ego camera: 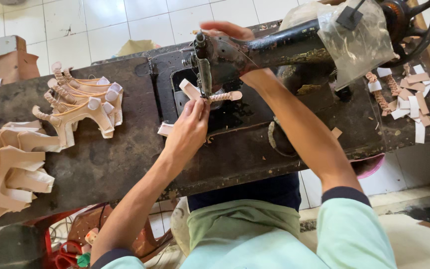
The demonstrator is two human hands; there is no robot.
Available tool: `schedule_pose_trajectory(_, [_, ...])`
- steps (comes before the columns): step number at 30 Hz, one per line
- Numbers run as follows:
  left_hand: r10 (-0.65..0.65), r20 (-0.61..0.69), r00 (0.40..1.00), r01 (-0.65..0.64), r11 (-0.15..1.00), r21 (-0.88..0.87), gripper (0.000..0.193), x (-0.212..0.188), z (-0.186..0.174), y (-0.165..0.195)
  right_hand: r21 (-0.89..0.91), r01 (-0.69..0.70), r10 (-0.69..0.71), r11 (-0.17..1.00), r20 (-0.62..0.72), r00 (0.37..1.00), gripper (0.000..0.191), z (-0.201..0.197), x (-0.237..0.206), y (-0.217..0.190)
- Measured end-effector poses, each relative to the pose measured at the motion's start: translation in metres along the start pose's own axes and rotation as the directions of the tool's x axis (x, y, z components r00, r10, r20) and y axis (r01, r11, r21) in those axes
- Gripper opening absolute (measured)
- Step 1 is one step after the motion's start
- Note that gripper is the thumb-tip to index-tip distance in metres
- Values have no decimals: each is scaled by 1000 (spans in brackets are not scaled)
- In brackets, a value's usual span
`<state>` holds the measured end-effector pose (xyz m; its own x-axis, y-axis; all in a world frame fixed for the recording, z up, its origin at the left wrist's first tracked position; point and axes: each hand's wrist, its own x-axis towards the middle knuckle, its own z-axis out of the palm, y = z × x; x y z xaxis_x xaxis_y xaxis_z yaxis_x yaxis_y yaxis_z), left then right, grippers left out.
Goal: The person sews leather sandal upper parts together on an industrial sewing machine, guiding the pieces under the needle with both hands. They trim threads and excess material with scissors, stack finished pieces on the table, and pick up new parts to continue stitching.
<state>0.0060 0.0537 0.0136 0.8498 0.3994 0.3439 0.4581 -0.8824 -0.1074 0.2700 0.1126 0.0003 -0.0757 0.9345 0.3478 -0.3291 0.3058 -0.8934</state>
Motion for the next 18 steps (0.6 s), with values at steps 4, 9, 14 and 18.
schedule_pose_trajectory(4, [3, 18, 1000, -3, 1000, 28, 50, 0, -2, 5, -458, 122, -117, 881, 39, 992, 41, 3, -3, -9])
schedule_pose_trajectory(9, [48, 0, 999, -48, 997, 56, 55, -2, -5, 2, -888, -280, 393, 366, -125, 911, 19, 16, -57, -26])
schedule_pose_trajectory(14, [35, 23, 999, -36, 996, 78, 55, -2, -4, 2, -911, 167, -2, 376, 179, 984, 15, 30, -72, -36])
schedule_pose_trajectory(18, [14, 12, 1000, -14, 999, 36, 60, -2, -3, 2, -933, 129, 5, 337, 139, 990, 13, 35, -70, -39])
